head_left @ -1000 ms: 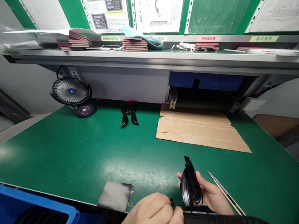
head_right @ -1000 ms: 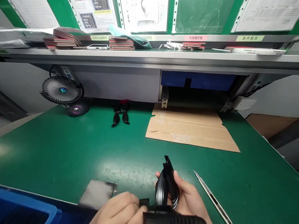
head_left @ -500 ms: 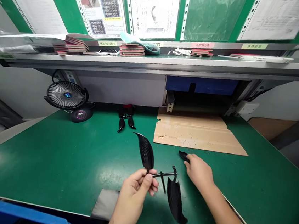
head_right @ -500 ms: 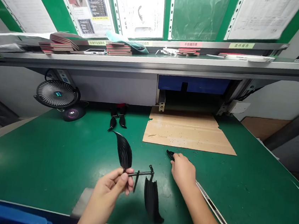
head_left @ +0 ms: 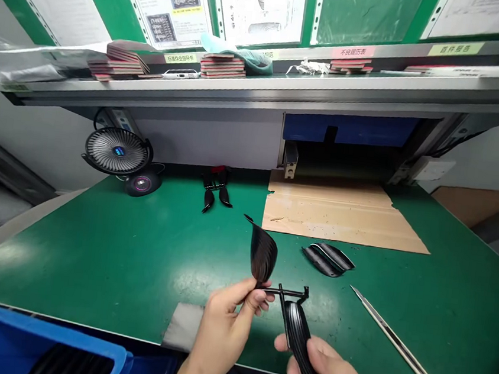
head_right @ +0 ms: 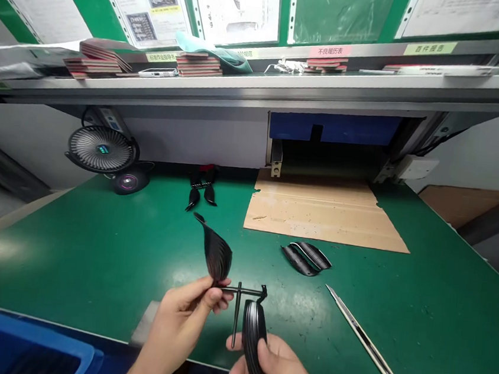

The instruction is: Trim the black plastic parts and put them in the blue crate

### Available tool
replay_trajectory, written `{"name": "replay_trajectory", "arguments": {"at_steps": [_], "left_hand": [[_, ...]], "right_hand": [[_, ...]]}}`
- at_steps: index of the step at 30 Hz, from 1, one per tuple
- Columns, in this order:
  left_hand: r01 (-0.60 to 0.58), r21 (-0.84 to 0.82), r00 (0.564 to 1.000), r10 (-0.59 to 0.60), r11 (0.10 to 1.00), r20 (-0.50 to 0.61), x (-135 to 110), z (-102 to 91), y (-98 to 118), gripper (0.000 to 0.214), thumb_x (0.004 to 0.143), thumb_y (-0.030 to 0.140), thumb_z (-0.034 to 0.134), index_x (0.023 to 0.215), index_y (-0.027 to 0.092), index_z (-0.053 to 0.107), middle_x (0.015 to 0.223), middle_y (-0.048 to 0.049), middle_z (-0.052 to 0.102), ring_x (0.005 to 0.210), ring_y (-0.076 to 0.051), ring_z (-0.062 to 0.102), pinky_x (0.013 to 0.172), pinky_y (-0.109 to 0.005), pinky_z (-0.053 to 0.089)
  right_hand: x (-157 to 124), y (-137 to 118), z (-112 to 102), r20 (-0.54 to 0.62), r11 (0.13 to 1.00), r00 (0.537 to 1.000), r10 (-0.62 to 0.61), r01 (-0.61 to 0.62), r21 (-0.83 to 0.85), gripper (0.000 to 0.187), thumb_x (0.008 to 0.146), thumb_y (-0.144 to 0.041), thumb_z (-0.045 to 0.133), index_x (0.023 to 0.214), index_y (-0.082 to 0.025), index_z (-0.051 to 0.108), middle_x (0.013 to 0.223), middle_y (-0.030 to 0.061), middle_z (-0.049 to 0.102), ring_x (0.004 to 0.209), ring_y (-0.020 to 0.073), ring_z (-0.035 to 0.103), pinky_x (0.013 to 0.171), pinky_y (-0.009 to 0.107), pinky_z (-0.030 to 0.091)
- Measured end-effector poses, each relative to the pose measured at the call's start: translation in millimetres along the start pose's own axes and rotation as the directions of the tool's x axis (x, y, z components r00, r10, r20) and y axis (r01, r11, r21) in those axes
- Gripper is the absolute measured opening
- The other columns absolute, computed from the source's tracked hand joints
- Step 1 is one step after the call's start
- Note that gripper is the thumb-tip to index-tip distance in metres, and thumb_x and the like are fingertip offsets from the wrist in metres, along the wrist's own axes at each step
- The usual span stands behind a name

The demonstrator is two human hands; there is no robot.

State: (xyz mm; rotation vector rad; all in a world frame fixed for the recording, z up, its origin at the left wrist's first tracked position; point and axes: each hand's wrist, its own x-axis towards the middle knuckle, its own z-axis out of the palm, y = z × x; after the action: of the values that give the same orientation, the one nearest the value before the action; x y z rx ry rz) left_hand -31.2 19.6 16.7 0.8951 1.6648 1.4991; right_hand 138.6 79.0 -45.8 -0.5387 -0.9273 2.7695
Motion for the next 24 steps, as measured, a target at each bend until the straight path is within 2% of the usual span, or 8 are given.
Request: {"name": "replay_trajectory", "arguments": {"at_steps": [2,5,6,9,15,17,21,24], "left_hand": [[0.042,0.014,0.999,-0.042,0.999,0.021,-4.3,0.1,3.4,0.030,0.087,0.040,0.056,0.092,0.013,0.066,0.074,-0.0070,0.066,0.061,-0.014,0.060,0.057,-0.022,0.049],[0.167,-0.072,0.986,-0.164,0.983,0.038,-6.8,-1.5,0.8,0.034,0.085,0.044,0.057,0.086,0.011,0.062,0.069,-0.0059,0.064,0.052,-0.013,0.058,0.048,-0.021,0.046],[0.198,-0.101,0.980,-0.194,0.975,0.048,-6.9,-2.5,-1.8,0.035,0.084,0.045,0.059,0.084,0.010,0.061,0.068,-0.0057,0.063,0.051,-0.013,0.057,0.047,-0.021,0.046],[0.261,-0.176,0.964,-0.248,0.949,0.090,-6.5,-6.5,-10.3,0.037,0.082,0.046,0.061,0.083,0.009,0.059,0.065,-0.0042,0.060,0.048,-0.013,0.057,0.044,-0.020,0.045],[0.269,-0.269,0.962,-0.272,0.925,0.029,-6.2,-20.2,-14.5,0.036,0.081,0.045,0.063,0.084,0.010,0.059,0.063,-0.0039,0.060,0.047,-0.011,0.056,0.043,-0.018,0.044],[0.241,-0.288,0.967,-0.254,0.927,-0.007,-6.7,-25.8,-12.8,0.036,0.081,0.046,0.063,0.085,0.011,0.059,0.062,-0.0031,0.059,0.047,-0.011,0.055,0.044,-0.018,0.044],[0.219,-0.192,0.973,-0.200,0.957,0.111,-14.5,-31.8,-6.0,0.034,0.084,0.045,0.059,0.083,0.012,0.060,0.059,-0.0024,0.057,0.048,-0.011,0.055,0.047,-0.020,0.044],[0.164,0.047,0.975,-0.170,0.985,0.146,-28.5,-32.9,0.6,0.035,0.089,0.043,0.050,0.077,0.014,0.063,0.059,-0.0030,0.058,0.050,-0.011,0.054,0.049,-0.020,0.042]], "right_hand": [[-2.0,-8.0,-6.6,0.005,0.867,0.989,-0.147,0.131,-0.480,0.042,0.089,-0.049,0.055,0.113,-0.015,0.055,0.088,0.0094,0.068,0.054,0.0080,0.060,0.046,0.014,0.042],[-1.2,-30.6,-14.1,0.128,0.105,0.907,-0.400,0.184,-0.977,0.024,0.092,-0.024,0.044,0.111,-0.018,0.056,0.096,0.0109,0.067,0.079,0.0226,0.065,0.066,0.033,0.052],[0.0,-38.7,-15.1,0.181,-0.066,0.880,-0.439,0.169,-0.983,0.028,0.089,-0.015,0.040,0.110,-0.018,0.058,0.097,0.0111,0.067,0.085,0.0260,0.063,0.071,0.039,0.051],[4.0,-58.0,-11.7,0.300,-0.229,0.831,-0.468,0.213,-0.950,0.047,0.082,-0.001,0.029,0.112,-0.021,0.060,0.106,0.0087,0.065,0.097,0.0272,0.059,0.090,0.051,0.042],[5.5,-63.1,0.7,0.669,-0.728,0.678,-0.305,0.288,-0.623,0.032,0.088,-0.002,0.040,0.108,-0.017,0.059,0.113,0.0073,0.064,0.107,0.0220,0.057,0.103,0.041,0.035],[9.1,-60.6,0.1,0.604,-0.577,0.685,-0.407,0.320,-0.751,0.029,0.087,-0.007,0.045,0.109,-0.021,0.057,0.118,0.0066,0.062,0.109,0.0231,0.056,0.099,0.039,0.040],[25.7,-64.4,10.7,-0.021,0.402,0.750,-0.661,0.330,-0.854,0.010,0.091,-0.032,0.050,0.098,-0.025,0.048,0.116,0.0065,0.062,0.105,0.0234,0.060,0.086,0.036,0.052],[35.3,-61.4,29.6,-0.171,0.586,0.794,-0.583,0.265,-0.766,0.027,0.081,-0.046,0.064,0.094,-0.027,0.052,0.106,0.0048,0.065,0.104,0.0283,0.059,0.084,0.037,0.054]]}}
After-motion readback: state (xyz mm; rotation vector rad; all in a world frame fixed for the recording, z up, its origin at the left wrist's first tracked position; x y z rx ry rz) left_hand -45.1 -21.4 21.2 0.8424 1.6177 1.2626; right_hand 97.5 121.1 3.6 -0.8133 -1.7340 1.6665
